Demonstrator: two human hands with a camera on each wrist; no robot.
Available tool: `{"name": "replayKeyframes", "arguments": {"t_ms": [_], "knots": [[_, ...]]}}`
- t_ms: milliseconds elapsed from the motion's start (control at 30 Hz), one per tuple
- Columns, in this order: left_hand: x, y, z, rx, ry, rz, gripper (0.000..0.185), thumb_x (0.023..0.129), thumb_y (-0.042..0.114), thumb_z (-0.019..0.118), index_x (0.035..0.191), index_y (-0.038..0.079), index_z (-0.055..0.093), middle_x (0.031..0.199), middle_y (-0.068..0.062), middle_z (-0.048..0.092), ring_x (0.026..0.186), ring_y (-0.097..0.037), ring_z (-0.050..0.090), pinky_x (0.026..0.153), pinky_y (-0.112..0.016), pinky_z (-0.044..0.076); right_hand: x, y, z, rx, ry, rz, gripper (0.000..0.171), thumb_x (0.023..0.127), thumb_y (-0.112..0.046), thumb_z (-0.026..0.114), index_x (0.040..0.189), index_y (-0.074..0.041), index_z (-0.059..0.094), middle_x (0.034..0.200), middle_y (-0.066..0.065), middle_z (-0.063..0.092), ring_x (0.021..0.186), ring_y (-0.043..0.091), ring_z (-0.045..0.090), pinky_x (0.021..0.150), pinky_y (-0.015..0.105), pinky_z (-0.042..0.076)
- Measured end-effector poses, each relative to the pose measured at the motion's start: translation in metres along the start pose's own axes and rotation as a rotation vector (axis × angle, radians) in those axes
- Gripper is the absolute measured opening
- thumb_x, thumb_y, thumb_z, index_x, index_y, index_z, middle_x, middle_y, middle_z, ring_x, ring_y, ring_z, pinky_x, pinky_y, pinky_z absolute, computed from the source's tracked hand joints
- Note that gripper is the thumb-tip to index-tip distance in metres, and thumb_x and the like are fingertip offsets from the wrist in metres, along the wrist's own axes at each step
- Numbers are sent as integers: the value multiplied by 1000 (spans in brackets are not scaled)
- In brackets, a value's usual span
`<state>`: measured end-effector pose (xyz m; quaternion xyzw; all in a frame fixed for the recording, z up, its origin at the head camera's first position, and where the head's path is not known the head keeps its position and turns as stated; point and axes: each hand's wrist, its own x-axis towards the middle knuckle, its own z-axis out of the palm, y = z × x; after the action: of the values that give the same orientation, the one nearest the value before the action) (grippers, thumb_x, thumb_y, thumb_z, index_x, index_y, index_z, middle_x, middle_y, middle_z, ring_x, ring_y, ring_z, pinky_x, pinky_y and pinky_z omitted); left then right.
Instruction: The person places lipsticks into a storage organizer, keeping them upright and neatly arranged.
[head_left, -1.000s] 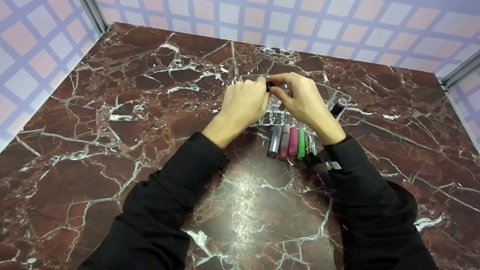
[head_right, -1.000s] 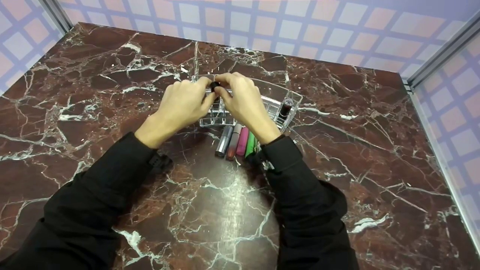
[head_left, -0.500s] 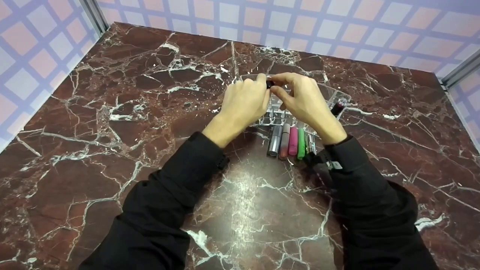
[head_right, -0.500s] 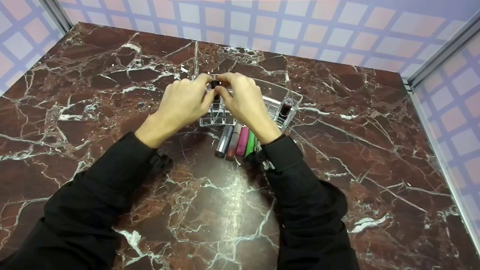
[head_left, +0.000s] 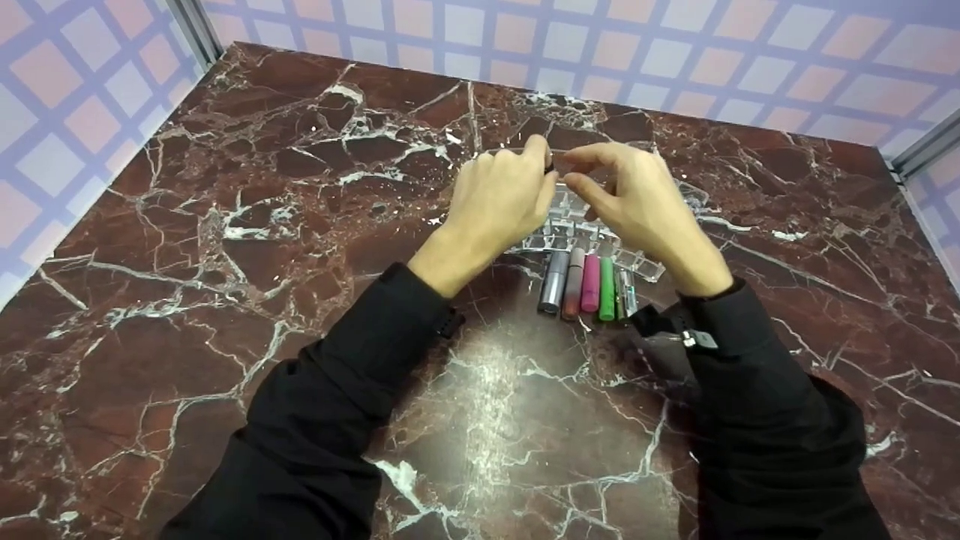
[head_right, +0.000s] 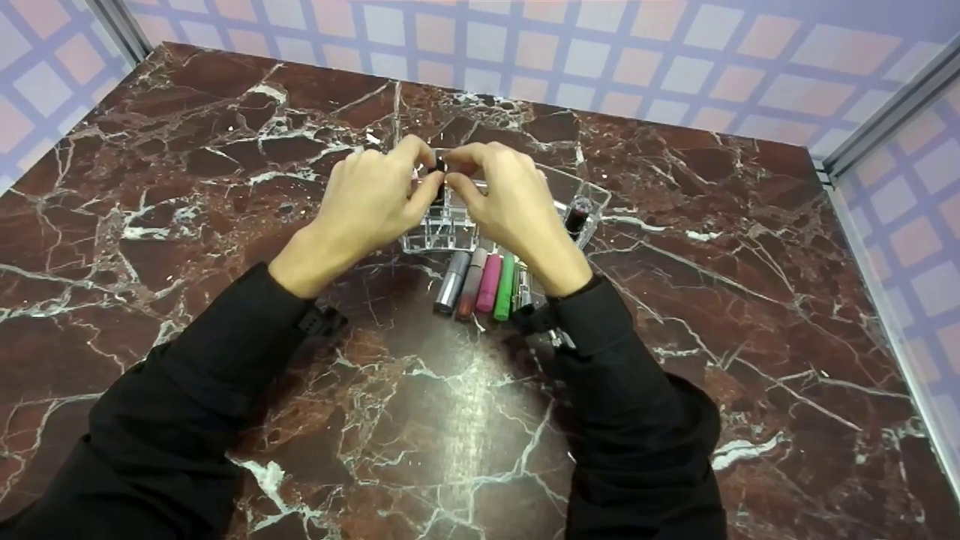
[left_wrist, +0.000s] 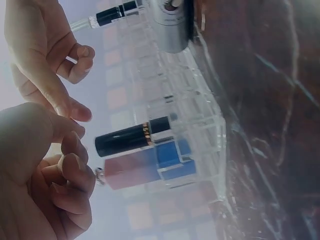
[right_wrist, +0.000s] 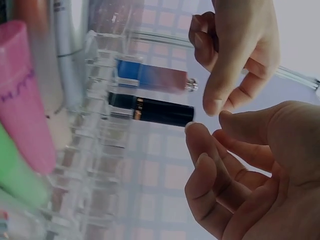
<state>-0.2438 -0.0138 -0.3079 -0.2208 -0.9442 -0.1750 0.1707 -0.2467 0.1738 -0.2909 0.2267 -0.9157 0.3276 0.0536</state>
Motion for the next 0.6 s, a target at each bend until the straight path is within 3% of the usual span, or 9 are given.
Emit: {"name": "replayKeyframes", "arguments": {"t_ms": [233, 367, 600], "knots": [[-1, 9, -7, 0, -3, 37, 24, 106, 27, 52, 109, 7, 63, 67, 2, 54, 52, -13, 47, 45, -25, 38, -12, -1, -16, -57, 11, -16, 32, 101, -20, 65, 131, -8, 65, 105, 7, 73, 66, 15, 66, 54, 20, 51], [-2, 15, -9, 4, -13, 44, 25, 105, 30, 53, 107, 7, 64, 66, 3, 54, 52, -12, 47, 45, -24, 37, -24, 5, -23, -88, 38, -35, 31, 101, -21, 65, 128, -7, 67, 91, 7, 73, 67, 19, 66, 56, 19, 50], [-1, 21, -10, -16, -63, 35, 26, 105, 31, 53, 103, 8, 64, 66, 4, 51, 52, -12, 46, 45, -23, 36, -44, 14, -31, -141, 45, -10, 28, 101, -27, 65, 122, -8, 70, 104, 7, 75, 73, 18, 68, 60, 17, 49]]}}
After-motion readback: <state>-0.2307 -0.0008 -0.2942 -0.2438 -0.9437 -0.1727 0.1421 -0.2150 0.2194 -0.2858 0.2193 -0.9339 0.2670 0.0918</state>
